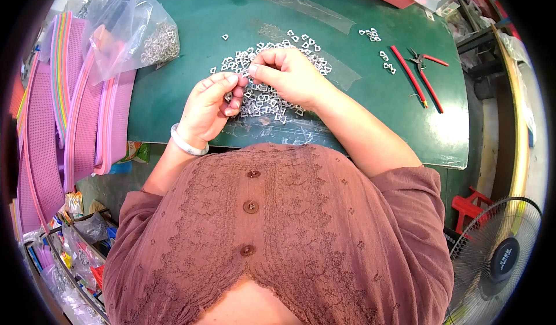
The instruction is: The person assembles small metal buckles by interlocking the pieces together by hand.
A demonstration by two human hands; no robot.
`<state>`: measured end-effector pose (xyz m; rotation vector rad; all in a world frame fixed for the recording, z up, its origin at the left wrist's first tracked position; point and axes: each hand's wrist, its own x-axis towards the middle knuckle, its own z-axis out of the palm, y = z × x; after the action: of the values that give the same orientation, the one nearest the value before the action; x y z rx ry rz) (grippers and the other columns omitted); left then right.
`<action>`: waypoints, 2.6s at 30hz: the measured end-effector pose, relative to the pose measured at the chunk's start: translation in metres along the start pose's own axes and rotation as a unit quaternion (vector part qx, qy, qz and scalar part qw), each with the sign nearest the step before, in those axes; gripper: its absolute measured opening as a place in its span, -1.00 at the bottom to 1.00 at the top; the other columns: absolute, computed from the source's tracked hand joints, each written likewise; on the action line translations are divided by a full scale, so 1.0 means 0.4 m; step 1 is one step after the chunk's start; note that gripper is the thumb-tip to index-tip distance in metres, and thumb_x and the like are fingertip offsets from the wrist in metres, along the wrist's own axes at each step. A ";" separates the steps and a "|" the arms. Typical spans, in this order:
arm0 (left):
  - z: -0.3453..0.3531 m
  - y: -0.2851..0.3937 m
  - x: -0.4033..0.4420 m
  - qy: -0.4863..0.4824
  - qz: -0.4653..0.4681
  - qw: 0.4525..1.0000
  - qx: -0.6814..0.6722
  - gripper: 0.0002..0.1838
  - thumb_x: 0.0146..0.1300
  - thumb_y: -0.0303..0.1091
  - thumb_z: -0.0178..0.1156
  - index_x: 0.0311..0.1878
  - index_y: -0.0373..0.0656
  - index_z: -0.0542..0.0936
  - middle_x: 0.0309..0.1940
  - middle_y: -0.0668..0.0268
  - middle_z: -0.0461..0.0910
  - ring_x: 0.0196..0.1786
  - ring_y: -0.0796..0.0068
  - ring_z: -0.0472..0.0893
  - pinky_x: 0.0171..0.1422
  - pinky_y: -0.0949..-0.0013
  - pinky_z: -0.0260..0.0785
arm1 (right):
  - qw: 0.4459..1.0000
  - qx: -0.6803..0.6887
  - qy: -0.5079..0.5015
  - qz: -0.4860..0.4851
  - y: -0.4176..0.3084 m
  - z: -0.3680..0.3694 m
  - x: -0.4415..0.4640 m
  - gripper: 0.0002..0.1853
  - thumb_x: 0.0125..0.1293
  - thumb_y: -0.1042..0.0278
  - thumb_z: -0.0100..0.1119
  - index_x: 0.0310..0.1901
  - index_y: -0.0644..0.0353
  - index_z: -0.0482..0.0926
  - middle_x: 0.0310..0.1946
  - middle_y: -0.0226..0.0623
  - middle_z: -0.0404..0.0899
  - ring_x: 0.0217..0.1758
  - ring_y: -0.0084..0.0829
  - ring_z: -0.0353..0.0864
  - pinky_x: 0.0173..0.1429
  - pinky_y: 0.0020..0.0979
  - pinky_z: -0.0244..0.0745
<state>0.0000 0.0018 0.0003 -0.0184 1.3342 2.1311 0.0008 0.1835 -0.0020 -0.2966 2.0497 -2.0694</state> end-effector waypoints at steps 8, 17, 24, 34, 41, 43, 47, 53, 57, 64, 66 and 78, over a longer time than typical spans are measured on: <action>0.000 0.001 0.004 -0.015 0.008 0.999 -0.028 -0.84 0.23 -0.38 0.01 -0.31 -0.28 0.50 -0.52 0.37 0.45 -0.54 0.65 0.37 -0.50 0.62 0.21 | 0.999 0.049 -0.012 -0.019 0.008 -0.001 0.000 -0.89 0.15 0.40 0.13 -0.36 0.26 0.54 -0.48 -0.51 0.49 -0.38 -0.72 0.38 -0.24 -0.62 0.31; -0.004 0.001 0.005 -0.015 0.007 0.999 -0.034 -0.82 0.24 -0.34 0.00 -0.31 -0.26 0.49 -0.51 0.36 0.45 -0.53 0.63 0.38 -0.50 0.61 0.21 | 0.998 -0.042 0.006 -0.053 -0.007 0.005 -0.007 -0.90 0.12 0.45 0.11 -0.35 0.30 0.53 -0.45 -0.46 0.51 -0.38 -0.69 0.42 -0.26 -0.60 0.37; 0.005 0.001 0.005 -0.010 -0.007 0.999 -0.042 -0.80 0.25 -0.31 -0.01 -0.32 -0.25 0.48 -0.52 0.36 0.44 -0.52 0.61 0.37 -0.49 0.59 0.20 | 0.985 -0.136 0.008 -0.101 -0.023 0.008 -0.011 -0.90 0.13 0.46 0.11 -0.37 0.31 0.51 -0.46 -0.39 0.50 -0.39 -0.64 0.46 -0.27 -0.58 0.40; -0.004 -0.004 0.011 -0.015 -0.022 0.997 -0.074 -0.83 0.26 -0.32 0.00 -0.33 -0.22 0.47 -0.51 0.37 0.43 -0.50 0.62 0.37 -0.48 0.60 0.21 | 0.980 -0.149 0.014 -0.130 -0.012 0.006 -0.005 -0.91 0.12 0.47 0.11 -0.36 0.30 0.52 -0.44 -0.32 0.51 -0.38 -0.57 0.49 -0.27 -0.54 0.41; -0.023 -0.010 0.019 -0.005 -0.021 0.995 -0.093 -0.86 0.25 -0.34 0.01 -0.35 -0.19 0.44 -0.50 0.37 0.42 -0.48 0.62 0.38 -0.47 0.62 0.24 | 0.964 -0.223 0.040 -0.135 0.011 -0.010 0.010 -0.89 0.10 0.44 0.11 -0.35 0.27 0.53 -0.42 -0.25 0.54 -0.35 -0.41 0.54 -0.23 -0.45 0.43; -0.023 -0.011 0.019 0.009 -0.012 0.997 -0.072 -0.87 0.25 -0.34 0.01 -0.35 -0.20 0.45 -0.50 0.37 0.42 -0.48 0.62 0.38 -0.47 0.62 0.24 | 0.941 -0.285 0.045 -0.175 0.019 -0.014 0.016 -0.89 0.06 0.43 0.12 -0.37 0.24 0.54 -0.43 -0.23 0.53 -0.33 -0.32 0.52 -0.21 -0.39 0.42; -0.022 -0.004 0.013 0.036 0.000 0.999 -0.038 -0.87 0.24 -0.35 0.01 -0.33 -0.20 0.45 -0.51 0.37 0.42 -0.48 0.61 0.38 -0.47 0.62 0.24 | 0.872 -0.431 0.024 -0.230 0.028 -0.027 0.023 -0.89 -0.01 0.40 0.14 -0.39 0.17 0.56 -0.42 -0.26 0.50 -0.27 -0.21 0.46 -0.15 -0.28 0.37; -0.021 -0.001 0.011 0.047 0.000 0.999 -0.027 -0.86 0.24 -0.35 0.02 -0.30 -0.21 0.47 -0.51 0.38 0.43 -0.48 0.59 0.39 -0.46 0.61 0.24 | 0.820 -0.522 -0.007 -0.237 0.023 -0.008 0.012 -0.92 0.00 0.40 0.09 -0.45 0.12 0.57 -0.37 -0.34 0.43 -0.19 -0.30 0.38 -0.09 -0.32 0.27; -0.021 0.000 0.009 0.053 -0.003 0.999 -0.010 -0.85 0.24 -0.34 0.01 -0.27 -0.23 0.47 -0.48 0.36 0.44 -0.46 0.58 0.41 -0.43 0.59 0.27 | 0.809 -0.542 -0.009 -0.227 0.022 -0.003 0.015 -0.90 0.01 0.41 0.07 -0.44 0.11 0.58 -0.36 -0.34 0.42 -0.17 -0.32 0.36 -0.08 -0.33 0.24; -0.023 -0.002 0.004 0.053 -0.006 0.999 -0.004 -0.82 0.25 -0.34 -0.02 -0.22 -0.26 0.46 -0.43 0.32 0.46 -0.41 0.54 0.46 -0.35 0.54 0.34 | 0.814 -0.534 -0.010 -0.228 0.020 0.000 0.019 -0.89 0.01 0.41 0.05 -0.43 0.11 0.59 -0.35 -0.32 0.41 -0.18 -0.31 0.35 -0.08 -0.34 0.23; -0.021 -0.002 0.003 0.052 -0.005 0.999 -0.002 -0.82 0.26 -0.34 -0.02 -0.21 -0.26 0.46 -0.43 0.31 0.46 -0.41 0.53 0.46 -0.34 0.54 0.34 | 0.814 -0.535 -0.012 -0.227 0.019 0.000 0.018 -0.89 0.01 0.42 0.05 -0.43 0.12 0.58 -0.35 -0.31 0.40 -0.18 -0.30 0.35 -0.08 -0.33 0.23; -0.017 -0.001 -0.002 0.014 -0.008 0.998 -0.061 -0.73 0.29 -0.30 -0.10 -0.16 -0.34 0.44 -0.28 0.19 0.50 -0.22 0.42 0.52 -0.12 0.41 0.42 | 0.902 -0.360 -0.026 -0.235 -0.016 0.001 0.025 -0.93 0.02 0.48 0.12 -0.41 0.21 0.51 -0.38 -0.29 0.44 -0.22 -0.28 0.40 -0.07 -0.36 0.30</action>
<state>-0.0013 -0.0041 -0.0030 -0.1076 1.2139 2.2038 -0.0087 0.1805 0.0042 -1.0356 2.8455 -1.3516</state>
